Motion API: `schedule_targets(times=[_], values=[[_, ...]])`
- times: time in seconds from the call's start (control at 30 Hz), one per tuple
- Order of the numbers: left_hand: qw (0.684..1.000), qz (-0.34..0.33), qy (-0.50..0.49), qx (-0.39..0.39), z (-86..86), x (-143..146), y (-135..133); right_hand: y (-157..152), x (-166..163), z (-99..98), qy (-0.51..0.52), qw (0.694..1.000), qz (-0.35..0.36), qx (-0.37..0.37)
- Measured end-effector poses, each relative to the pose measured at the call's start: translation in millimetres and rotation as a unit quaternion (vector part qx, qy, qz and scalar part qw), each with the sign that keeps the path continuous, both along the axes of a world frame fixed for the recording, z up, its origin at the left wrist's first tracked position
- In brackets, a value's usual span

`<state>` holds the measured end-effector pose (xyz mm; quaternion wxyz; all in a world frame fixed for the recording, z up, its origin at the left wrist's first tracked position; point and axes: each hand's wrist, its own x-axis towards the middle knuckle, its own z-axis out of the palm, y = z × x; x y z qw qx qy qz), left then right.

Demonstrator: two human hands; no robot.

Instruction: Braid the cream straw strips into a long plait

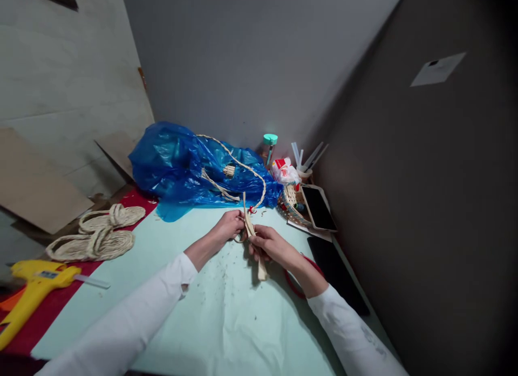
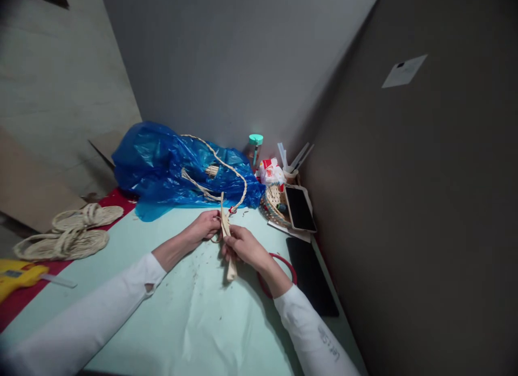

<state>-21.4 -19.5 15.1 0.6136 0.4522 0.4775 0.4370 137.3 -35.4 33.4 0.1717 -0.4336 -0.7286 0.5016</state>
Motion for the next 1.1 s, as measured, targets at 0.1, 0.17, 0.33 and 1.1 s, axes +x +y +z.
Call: schedule_targets(times=[0.1, 0.17, 0.33, 1.1], values=[[1.000, 0.002, -0.019, 0.007, -1.0, 0.8, 0.2, -1.3, -4.3, -10.0, -0.045, 0.997, -0.040, 0.055], [0.999, -0.003, -0.028, 0.015, -1.3, 0.6, -0.3, -1.5, -6.1, -11.6, -0.071, 0.992, -0.066, 0.086], [0.999, -0.028, -0.032, 0.018, -2.3, -4.0, -0.5, 1.2, -4.0, -7.7, -0.124, 0.980, -0.093, 0.129], [0.998, 0.005, -0.070, 0.005, -2.0, -4.9, -1.2, -24.4, -5.3, 13.8, -0.056, 0.996, -0.055, 0.036]])
